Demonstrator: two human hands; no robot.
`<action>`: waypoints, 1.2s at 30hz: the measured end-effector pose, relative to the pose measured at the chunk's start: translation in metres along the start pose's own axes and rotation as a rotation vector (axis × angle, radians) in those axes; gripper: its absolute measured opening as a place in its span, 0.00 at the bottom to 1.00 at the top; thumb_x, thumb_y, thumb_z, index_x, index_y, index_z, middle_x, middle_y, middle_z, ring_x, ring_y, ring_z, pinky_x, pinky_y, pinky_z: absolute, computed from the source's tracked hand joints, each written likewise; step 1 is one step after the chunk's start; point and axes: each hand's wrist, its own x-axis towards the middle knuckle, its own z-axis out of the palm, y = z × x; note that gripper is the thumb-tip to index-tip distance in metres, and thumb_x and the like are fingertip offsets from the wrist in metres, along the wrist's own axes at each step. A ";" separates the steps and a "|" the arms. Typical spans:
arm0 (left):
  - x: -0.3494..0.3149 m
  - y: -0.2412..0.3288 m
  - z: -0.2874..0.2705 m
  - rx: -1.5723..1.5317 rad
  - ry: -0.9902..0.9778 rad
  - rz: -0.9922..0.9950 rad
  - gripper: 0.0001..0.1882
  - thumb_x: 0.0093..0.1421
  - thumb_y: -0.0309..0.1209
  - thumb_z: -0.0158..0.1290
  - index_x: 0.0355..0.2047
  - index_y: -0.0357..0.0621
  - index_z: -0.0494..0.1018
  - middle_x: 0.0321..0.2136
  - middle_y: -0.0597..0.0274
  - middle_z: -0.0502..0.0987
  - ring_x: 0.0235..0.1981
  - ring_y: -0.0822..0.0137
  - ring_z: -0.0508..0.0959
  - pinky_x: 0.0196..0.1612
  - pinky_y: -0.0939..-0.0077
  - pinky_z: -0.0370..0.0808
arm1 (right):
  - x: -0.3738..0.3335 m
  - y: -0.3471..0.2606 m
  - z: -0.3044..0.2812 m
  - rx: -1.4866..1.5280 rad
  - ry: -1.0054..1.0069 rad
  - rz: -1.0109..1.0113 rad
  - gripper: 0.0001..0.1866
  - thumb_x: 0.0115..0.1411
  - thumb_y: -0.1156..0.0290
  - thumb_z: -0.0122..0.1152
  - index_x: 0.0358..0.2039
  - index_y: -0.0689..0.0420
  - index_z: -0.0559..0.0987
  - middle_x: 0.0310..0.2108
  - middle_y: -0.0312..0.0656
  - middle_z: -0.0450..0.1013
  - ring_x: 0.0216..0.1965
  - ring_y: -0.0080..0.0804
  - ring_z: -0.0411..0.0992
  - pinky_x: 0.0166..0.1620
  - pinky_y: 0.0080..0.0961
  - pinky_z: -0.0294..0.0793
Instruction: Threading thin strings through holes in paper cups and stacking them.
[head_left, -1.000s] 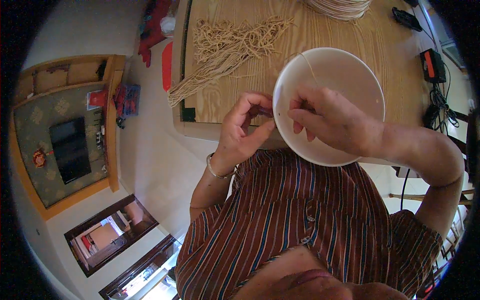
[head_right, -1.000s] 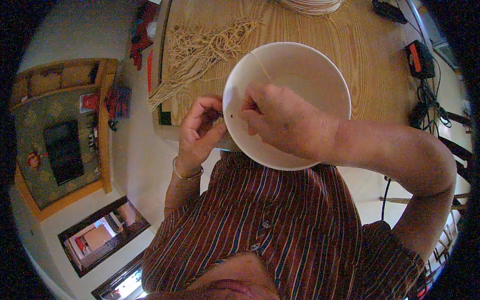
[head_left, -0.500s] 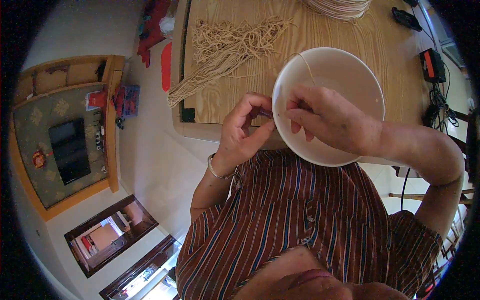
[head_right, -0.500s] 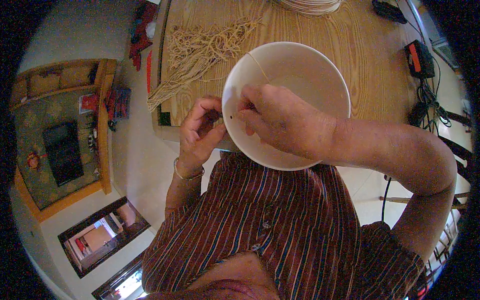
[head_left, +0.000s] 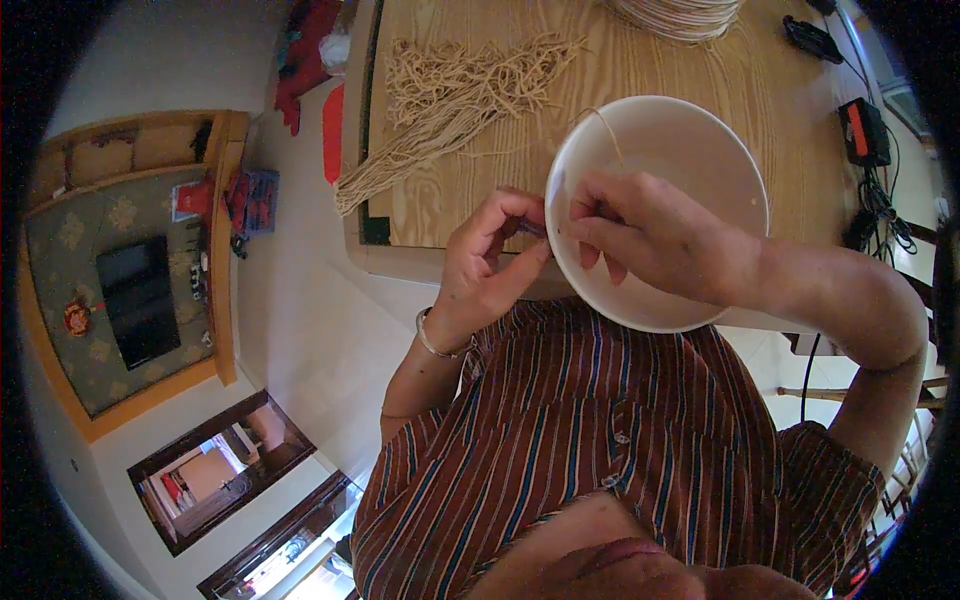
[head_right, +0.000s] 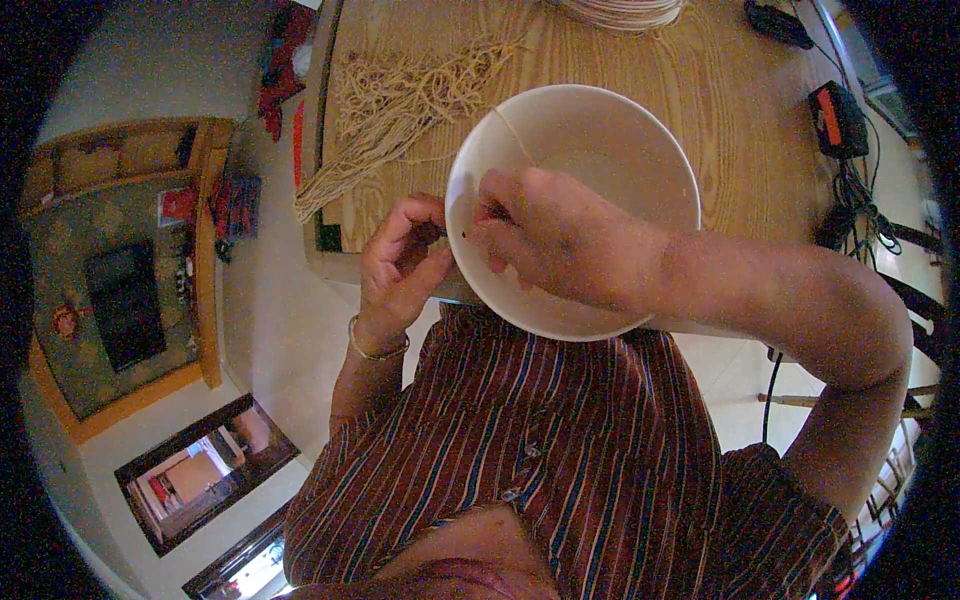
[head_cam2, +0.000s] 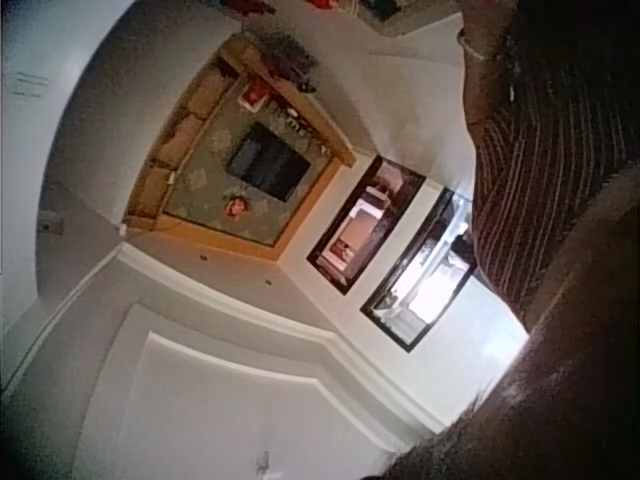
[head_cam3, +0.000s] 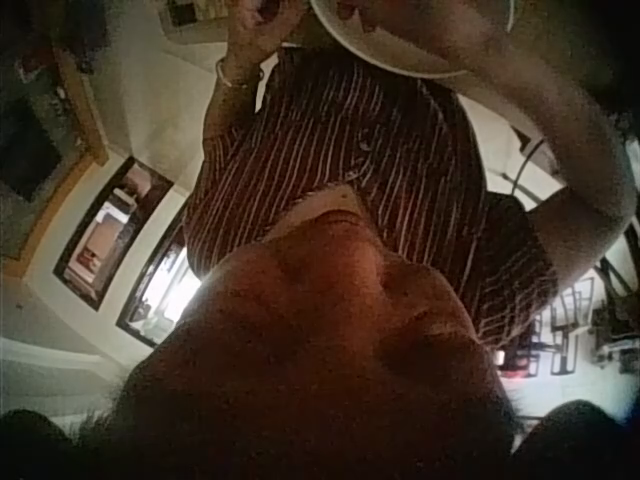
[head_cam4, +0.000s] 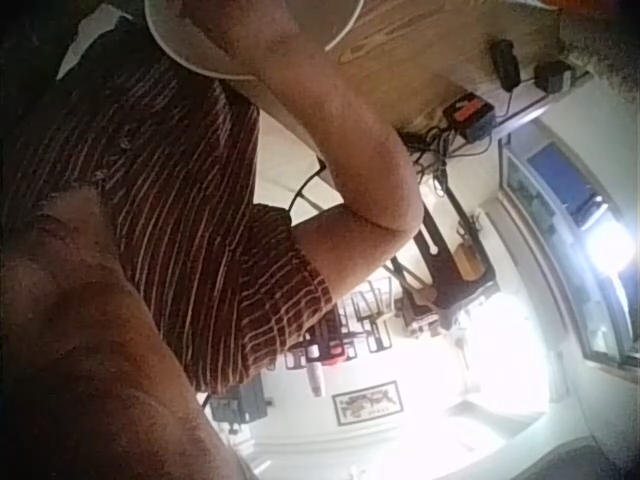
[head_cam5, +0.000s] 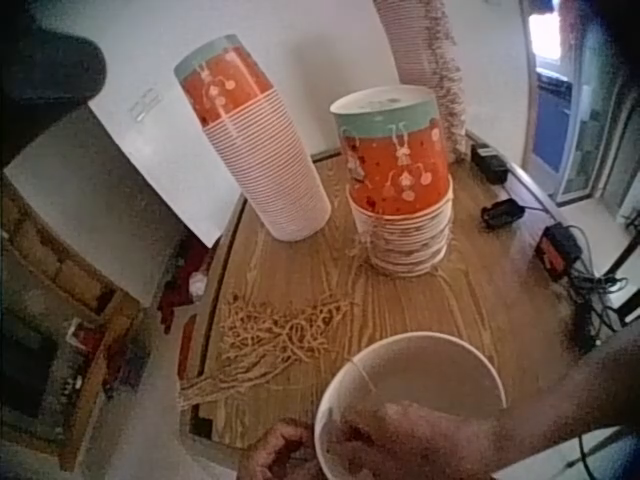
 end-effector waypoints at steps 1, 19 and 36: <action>0.000 0.000 0.000 0.005 -0.002 0.004 0.13 0.57 0.18 0.53 0.43 0.37 0.68 0.40 0.61 0.72 0.45 0.70 0.74 0.51 0.74 0.71 | 0.000 0.000 0.000 -0.006 -0.006 0.005 0.07 0.65 0.70 0.50 0.35 0.62 0.72 0.26 0.37 0.73 0.25 0.21 0.71 0.29 0.20 0.72; -0.002 0.008 -0.005 0.040 0.141 -0.025 0.10 0.58 0.17 0.52 0.41 0.38 0.71 0.39 0.60 0.73 0.42 0.71 0.74 0.47 0.76 0.73 | -0.006 -0.009 -0.010 0.206 -0.038 0.062 0.08 0.65 0.70 0.51 0.33 0.61 0.72 0.23 0.34 0.70 0.21 0.17 0.67 0.25 0.17 0.68; 0.020 0.051 0.009 0.623 0.029 0.434 0.04 0.58 0.24 0.54 0.29 0.39 0.70 0.28 0.56 0.70 0.30 0.57 0.69 0.35 0.68 0.67 | -0.021 -0.020 -0.006 0.324 -0.052 -0.253 0.06 0.67 0.69 0.52 0.36 0.58 0.71 0.26 0.31 0.69 0.29 0.16 0.65 0.32 0.16 0.66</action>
